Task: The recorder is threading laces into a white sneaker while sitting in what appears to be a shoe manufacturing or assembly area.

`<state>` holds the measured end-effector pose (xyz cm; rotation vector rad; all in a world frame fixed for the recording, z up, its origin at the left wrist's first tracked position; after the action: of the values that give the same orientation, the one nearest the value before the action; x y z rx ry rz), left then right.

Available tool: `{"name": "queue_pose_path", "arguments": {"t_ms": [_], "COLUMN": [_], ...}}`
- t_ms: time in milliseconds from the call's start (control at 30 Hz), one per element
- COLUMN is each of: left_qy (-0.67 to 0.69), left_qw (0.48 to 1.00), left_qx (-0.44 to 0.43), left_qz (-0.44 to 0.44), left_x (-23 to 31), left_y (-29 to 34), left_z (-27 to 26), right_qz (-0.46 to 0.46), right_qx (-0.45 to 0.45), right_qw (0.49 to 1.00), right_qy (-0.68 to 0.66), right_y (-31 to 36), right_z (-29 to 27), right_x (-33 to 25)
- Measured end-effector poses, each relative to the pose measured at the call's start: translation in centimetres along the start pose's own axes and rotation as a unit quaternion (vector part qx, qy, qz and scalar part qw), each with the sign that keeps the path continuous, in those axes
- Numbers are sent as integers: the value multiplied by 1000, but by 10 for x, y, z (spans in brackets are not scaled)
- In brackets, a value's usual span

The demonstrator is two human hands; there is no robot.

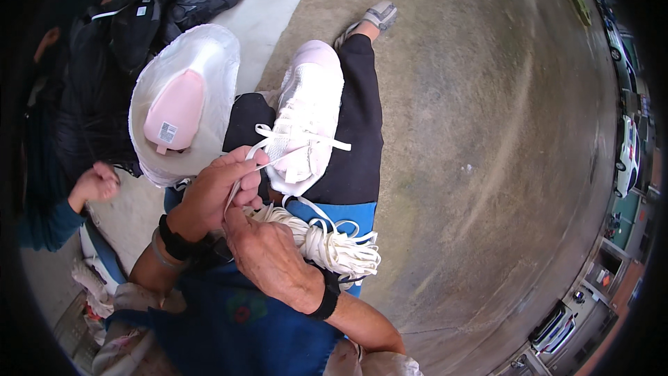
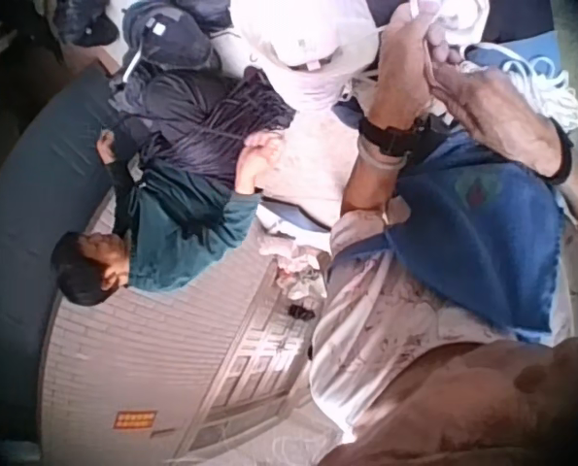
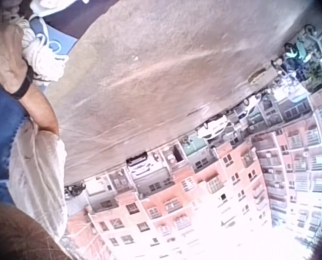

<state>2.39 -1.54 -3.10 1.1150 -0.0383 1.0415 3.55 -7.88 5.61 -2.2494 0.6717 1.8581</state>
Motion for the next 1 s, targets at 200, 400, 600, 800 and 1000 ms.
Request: {"name": "queue_pose_path", "arguments": {"t_ms": [200, 400, 600, 800, 1000], "left_qy": [-279, -452, -186, -246, -502], "left_qw": [959, 869, 967, 955, 819], "left_qx": [40, 157, 149, 108, 119], "left_qz": [8, 125, 87, 125, 252], "left_x": [13, 37, 12, 6, 13], "left_y": [5, 2, 2, 4, 32], "left_z": [5, -4, -14, 0, 35], "right_qz": [32, 28, 8, 87, 135], "right_qx": [-30, -39, 104, 190, 160], "right_qw": [999, 999, 994, 974, 973], "right_qy": [-11, -20, -27, -90, -96], "right_y": [8, 14, 19, 14, -11], "right_z": [4, 0, -55, -82, -69], "right_x": [5, 4, 12, 48, 65]}}
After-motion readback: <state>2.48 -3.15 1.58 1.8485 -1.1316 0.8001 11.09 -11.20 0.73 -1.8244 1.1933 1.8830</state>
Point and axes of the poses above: each hand's wrist, its own y-axis away from the middle knuckle, its own z-axis out of the palm, x = y × z, the point moved 9 cm from there along -y, towards the middle knuckle, and after that the axes turned 12 degrees about -y, right-handed, at the moved point
